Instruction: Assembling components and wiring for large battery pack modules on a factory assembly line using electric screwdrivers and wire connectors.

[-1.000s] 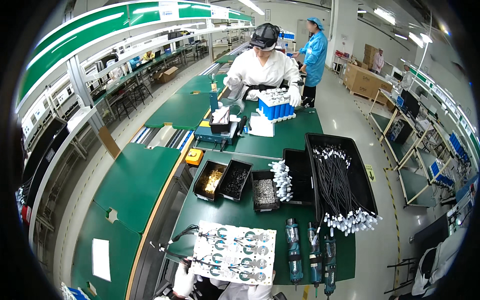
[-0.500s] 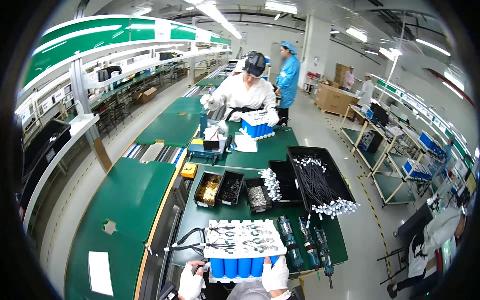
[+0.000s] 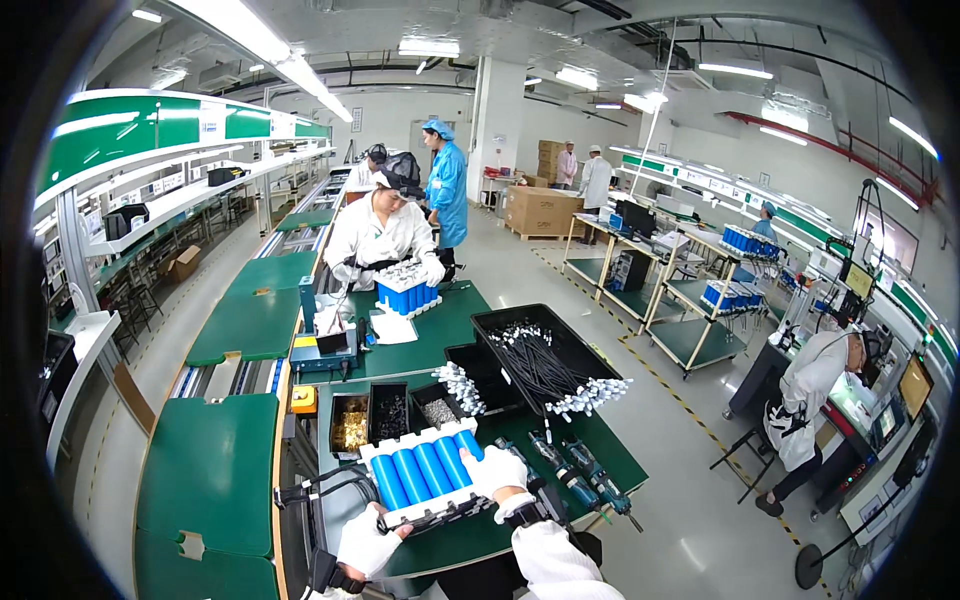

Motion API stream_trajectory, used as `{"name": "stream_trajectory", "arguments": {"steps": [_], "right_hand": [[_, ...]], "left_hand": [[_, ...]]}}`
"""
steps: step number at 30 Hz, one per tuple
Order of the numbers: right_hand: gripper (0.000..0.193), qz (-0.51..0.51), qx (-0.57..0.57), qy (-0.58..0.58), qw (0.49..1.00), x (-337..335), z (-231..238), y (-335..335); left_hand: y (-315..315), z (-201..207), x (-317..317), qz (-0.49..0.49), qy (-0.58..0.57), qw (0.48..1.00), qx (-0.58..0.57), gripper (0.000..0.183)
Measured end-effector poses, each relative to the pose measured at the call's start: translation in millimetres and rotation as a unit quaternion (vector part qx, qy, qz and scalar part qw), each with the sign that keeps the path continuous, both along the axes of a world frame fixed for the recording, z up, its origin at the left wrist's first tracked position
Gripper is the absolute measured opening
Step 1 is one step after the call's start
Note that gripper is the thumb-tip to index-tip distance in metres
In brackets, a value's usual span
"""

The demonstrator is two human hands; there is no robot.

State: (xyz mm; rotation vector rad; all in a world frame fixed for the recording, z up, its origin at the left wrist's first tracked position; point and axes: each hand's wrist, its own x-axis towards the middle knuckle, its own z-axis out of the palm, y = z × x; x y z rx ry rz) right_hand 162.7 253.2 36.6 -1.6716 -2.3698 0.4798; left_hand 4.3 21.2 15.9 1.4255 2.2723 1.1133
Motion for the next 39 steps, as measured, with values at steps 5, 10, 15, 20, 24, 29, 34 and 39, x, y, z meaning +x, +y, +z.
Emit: {"name": "stream_trajectory", "arguments": {"steps": [5,10,15,20,24,29,34,39], "right_hand": [[0.051,0.077,-0.049,0.434,0.896,37.8,-80.3,4.1],[0.025,0.037,-0.054,0.507,0.859,55.3,-163.1,2.1],[0.02,0.034,0.031,0.437,0.898,29.4,-138.5,-4.4],[0.047,-0.026,0.045,0.417,0.907,31.8,-70.5,-20.1],[0.069,-0.062,-0.076,0.333,0.938,112.4,-35.4,-46.3],[0.067,-0.188,-0.097,0.28,0.937,258.0,-18.8,-168.5],[0.056,-0.452,0.111,0.176,0.867,394.7,37.0,-352.2],[0.053,-0.643,0.124,0.024,0.756,483.7,93.0,-504.2]], "left_hand": [[-2.6,-7.2,-24.9,-0.038,-0.04,0.998,0.007,0.044],[18.5,-47.0,-33.8,-0.049,0.124,0.991,0.019,0.045],[19.7,-40.4,-43.8,-0.07,0.142,0.987,-0.02,0.045],[19.1,37.3,-35.7,-0.092,0.103,0.99,0.03,0.04],[61.6,19.3,-43.4,-0.179,-0.025,0.983,0.031,0.039],[61.6,58.6,73.4,-0.291,-0.228,0.914,-0.165,0.041],[60.8,39.1,267.6,-0.521,-0.321,0.754,-0.24,0.035],[-4.3,-2.9,465.6,-0.636,-0.391,0.579,-0.327,0.038]]}}
